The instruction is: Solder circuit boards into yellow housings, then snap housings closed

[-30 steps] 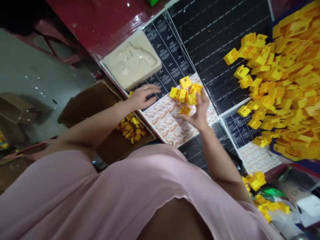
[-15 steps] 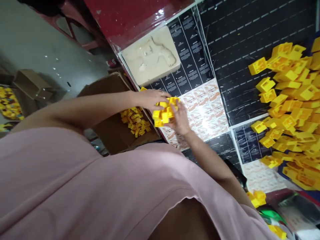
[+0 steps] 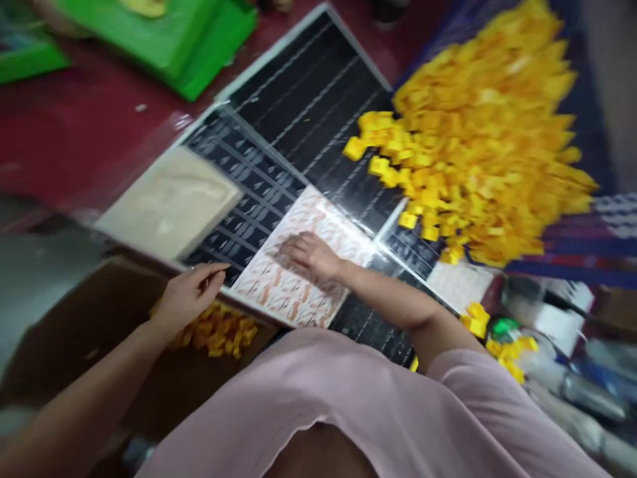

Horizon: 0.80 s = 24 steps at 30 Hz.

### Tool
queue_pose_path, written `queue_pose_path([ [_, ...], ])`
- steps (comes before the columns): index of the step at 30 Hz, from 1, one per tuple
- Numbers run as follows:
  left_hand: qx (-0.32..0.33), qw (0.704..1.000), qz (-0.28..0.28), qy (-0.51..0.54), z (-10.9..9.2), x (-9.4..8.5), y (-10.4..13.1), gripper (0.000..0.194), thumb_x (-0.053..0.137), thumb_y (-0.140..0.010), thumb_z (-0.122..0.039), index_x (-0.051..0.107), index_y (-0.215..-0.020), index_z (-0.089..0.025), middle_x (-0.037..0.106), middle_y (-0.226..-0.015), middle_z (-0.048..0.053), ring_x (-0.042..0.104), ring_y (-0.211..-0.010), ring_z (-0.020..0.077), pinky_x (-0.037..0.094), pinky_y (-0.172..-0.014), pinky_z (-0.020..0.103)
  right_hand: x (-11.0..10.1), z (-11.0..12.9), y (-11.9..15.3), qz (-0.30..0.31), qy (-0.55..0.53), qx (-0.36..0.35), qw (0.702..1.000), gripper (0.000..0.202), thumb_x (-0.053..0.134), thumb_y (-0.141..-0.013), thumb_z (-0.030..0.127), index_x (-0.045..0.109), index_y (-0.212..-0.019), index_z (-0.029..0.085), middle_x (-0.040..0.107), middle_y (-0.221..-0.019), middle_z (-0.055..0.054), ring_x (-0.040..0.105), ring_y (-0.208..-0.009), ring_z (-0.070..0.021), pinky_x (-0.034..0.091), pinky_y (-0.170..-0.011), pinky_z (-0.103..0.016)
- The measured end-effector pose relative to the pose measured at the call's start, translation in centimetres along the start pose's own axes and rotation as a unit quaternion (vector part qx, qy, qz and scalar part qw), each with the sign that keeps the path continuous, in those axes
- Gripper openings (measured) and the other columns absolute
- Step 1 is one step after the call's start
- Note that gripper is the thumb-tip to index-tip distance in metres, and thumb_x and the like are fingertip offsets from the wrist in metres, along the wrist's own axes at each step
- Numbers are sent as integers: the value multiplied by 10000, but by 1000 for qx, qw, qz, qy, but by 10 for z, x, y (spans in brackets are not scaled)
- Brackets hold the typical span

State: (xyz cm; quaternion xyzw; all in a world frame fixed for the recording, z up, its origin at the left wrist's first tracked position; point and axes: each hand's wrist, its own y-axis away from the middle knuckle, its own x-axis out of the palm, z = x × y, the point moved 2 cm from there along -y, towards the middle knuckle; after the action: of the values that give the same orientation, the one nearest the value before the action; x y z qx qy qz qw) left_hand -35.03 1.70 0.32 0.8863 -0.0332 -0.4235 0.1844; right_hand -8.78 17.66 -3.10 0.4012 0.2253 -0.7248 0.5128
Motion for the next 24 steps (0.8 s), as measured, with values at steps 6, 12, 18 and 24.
queue_pose_path([
  [6,171,985,15,0,-88,20,-157,459,435,-945,-436,627,-1341,-303,693,-1314,58,673,-1213,287,563,-1044,413,-172,-158,136,-228,170,358,889,460,460,-1029,356,565,-1436,169,532,-1534,-187,445,-1456,-327,308,-1234,-623],
  [12,246,968,-9,-36,-190,14,-290,466,483,-930,-447,537,-1370,-303,600,-1471,38,536,-1416,329,422,-1224,522,-240,-189,348,-381,248,552,699,530,423,-998,471,568,-1385,140,520,-1482,-226,455,-1415,-380,346,-1182,-670],
  [18,154,981,-111,40,-321,-24,-422,1153,698,-785,-588,143,-1646,-59,276,-1717,204,314,-1578,370,290,-1302,563,-241,-206,456,-481,263,574,608,600,407,-987,599,588,-1347,155,571,-1377,-271,517,-1338,-417,423,-1136,-579],
  [24,176,953,-119,217,-427,-23,-517,879,774,-769,-582,489,-1405,-47,618,-1489,78,636,-1170,148,492,-1195,472,-230,-284,457,-521,229,600,562,619,460,-1011,630,551,-1417,171,576,-1424,-217,539,-1344,-388,440,-1146,-629],
])
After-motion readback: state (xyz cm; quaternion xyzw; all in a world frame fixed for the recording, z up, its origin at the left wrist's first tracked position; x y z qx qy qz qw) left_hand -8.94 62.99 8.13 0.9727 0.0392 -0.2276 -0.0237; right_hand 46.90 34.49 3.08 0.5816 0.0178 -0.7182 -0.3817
